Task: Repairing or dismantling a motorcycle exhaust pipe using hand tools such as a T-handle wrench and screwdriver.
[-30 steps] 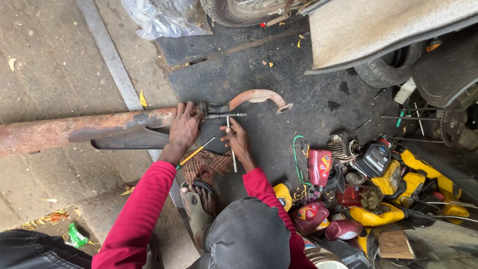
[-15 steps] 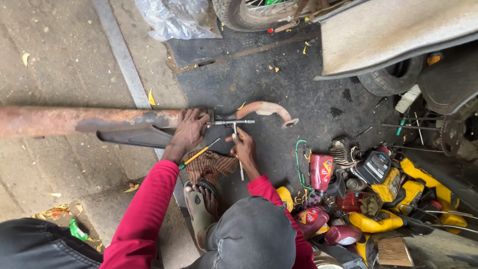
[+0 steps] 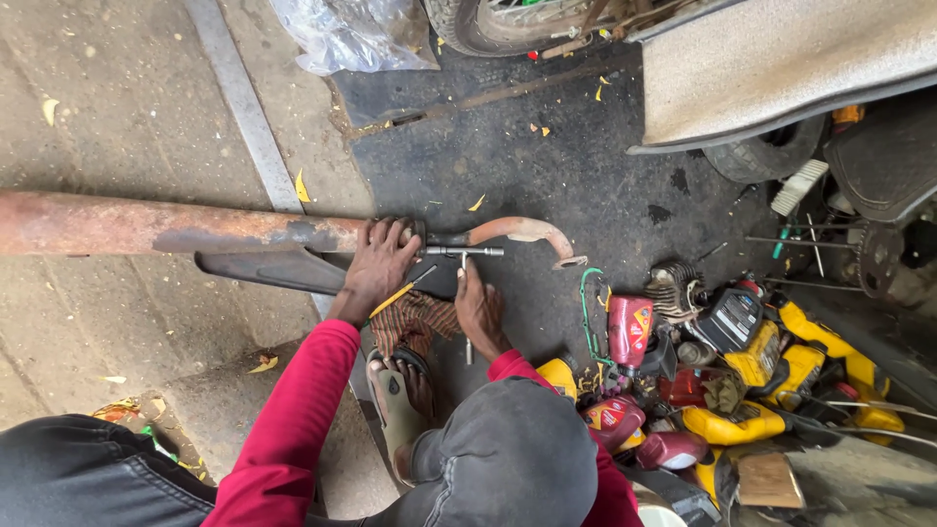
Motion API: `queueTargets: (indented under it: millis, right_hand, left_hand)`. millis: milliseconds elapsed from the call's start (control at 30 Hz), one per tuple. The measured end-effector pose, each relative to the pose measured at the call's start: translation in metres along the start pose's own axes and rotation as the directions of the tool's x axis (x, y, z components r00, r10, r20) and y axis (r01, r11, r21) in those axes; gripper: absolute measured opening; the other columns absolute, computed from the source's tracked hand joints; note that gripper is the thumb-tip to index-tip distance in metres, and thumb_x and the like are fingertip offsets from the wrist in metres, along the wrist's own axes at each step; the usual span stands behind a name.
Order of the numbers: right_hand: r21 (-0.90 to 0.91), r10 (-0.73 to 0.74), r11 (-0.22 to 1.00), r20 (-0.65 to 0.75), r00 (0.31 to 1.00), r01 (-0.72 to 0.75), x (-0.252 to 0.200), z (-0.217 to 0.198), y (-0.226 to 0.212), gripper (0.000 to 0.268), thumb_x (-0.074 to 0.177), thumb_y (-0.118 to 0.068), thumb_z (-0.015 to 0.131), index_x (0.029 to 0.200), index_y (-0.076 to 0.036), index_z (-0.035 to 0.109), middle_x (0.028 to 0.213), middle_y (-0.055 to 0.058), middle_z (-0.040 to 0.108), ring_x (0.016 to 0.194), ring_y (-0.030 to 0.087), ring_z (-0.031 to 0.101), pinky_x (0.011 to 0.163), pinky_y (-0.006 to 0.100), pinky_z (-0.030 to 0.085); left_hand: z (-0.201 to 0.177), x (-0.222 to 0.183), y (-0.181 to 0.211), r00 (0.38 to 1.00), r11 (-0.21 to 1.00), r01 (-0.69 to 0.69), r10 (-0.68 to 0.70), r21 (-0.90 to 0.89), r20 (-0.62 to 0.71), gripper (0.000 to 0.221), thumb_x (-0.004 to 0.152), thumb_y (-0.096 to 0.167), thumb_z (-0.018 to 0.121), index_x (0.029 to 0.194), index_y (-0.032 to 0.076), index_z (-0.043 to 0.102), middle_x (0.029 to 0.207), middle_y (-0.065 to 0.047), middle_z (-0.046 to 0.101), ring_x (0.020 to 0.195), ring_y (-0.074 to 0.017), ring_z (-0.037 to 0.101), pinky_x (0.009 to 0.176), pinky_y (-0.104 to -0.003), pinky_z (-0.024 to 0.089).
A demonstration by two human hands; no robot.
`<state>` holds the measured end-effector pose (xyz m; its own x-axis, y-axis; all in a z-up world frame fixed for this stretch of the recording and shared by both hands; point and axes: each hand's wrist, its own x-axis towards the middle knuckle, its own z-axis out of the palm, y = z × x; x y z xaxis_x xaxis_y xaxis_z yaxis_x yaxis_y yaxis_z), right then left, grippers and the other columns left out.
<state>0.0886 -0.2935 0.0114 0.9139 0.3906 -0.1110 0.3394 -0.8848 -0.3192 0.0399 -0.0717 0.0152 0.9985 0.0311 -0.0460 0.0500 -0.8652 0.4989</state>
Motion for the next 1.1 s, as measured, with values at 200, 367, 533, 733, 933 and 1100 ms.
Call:
queueTargets:
  millis: [200,367,533,733,933,1100]
  right_hand:
    - [-0.134,0.020,0.991,-0.013,1.000,-0.021,-0.006,0.012,0.003,0.039,0.106,-0.034,0.049,0.136,-0.012,0.060,0.080,0.027,0.071,0.072,0.049,0.067,0.070,0.061,0.051]
    - [-0.123,0.072,0.990,0.012,0.997,-0.070,-0.005,0.018,0.006,0.037,0.106,-0.032,0.049,0.135,-0.013,0.060,0.079,0.026,0.071,0.072,0.048,0.068,0.069,0.060,0.051]
    - [-0.044,0.050,0.998,-0.018,0.999,-0.051,-0.004,0.009,0.002,0.037,0.105,-0.031,0.050,0.134,-0.011,0.062,0.083,0.026,0.072,0.074,0.048,0.068,0.070,0.058,0.053]
    - [0.067,0.170,0.979,0.253,0.952,-0.193,0.017,-0.026,-0.006,0.031,0.105,-0.031,0.051,0.122,-0.015,0.070,0.090,0.017,0.076,0.068,0.039,0.070,0.064,0.050,0.056]
    - [0.087,0.338,0.904,0.455,0.824,-0.419,0.025,-0.040,-0.015,0.034,0.103,-0.036,0.050,0.123,-0.020,0.073,0.076,0.013,0.072,0.049,0.026,0.066,0.054,0.040,0.055]
    - [0.110,0.340,0.893,0.470,0.815,-0.436,0.019,-0.036,-0.009,0.034,0.103,-0.036,0.049,0.124,-0.020,0.071,0.067,0.010,0.068,0.046,0.024,0.063,0.052,0.039,0.053]
  left_hand:
    - [0.021,-0.002,-0.005,0.998,0.997,-0.032,0.036,0.068,-0.057,0.037,0.099,0.038,0.051,0.128,0.015,0.056,0.150,-0.015,0.046,0.141,-0.0347,0.038,0.117,-0.059,0.024]
    - [0.014,0.002,-0.003,1.000,0.997,-0.027,0.027,0.078,0.009,0.037,0.098,0.037,0.051,0.128,0.015,0.056,0.152,-0.016,0.044,0.140,-0.0360,0.038,0.116,-0.060,0.023]
    - [0.026,0.000,-0.007,1.000,0.998,-0.019,0.018,0.058,0.018,0.035,0.097,0.030,0.051,0.129,0.017,0.056,0.154,-0.014,0.043,0.143,-0.0350,0.037,0.117,-0.061,0.023]
    - [0.055,-0.007,-0.014,0.993,0.993,-0.088,0.094,0.082,-0.071,0.034,0.094,0.026,0.051,0.126,0.020,0.056,0.153,-0.015,0.043,0.143,-0.0373,0.036,0.116,-0.061,0.024]
    - [0.040,-0.011,-0.010,0.997,0.988,-0.081,0.083,0.128,-0.010,0.035,0.092,0.020,0.054,0.127,0.021,0.056,0.151,-0.012,0.044,0.145,-0.0364,0.035,0.117,-0.058,0.025]
    - [0.042,-0.015,-0.009,0.995,0.988,-0.103,0.103,0.113,0.001,0.037,0.091,0.021,0.053,0.128,0.020,0.056,0.150,-0.013,0.044,0.145,-0.0363,0.033,0.117,-0.058,0.026]
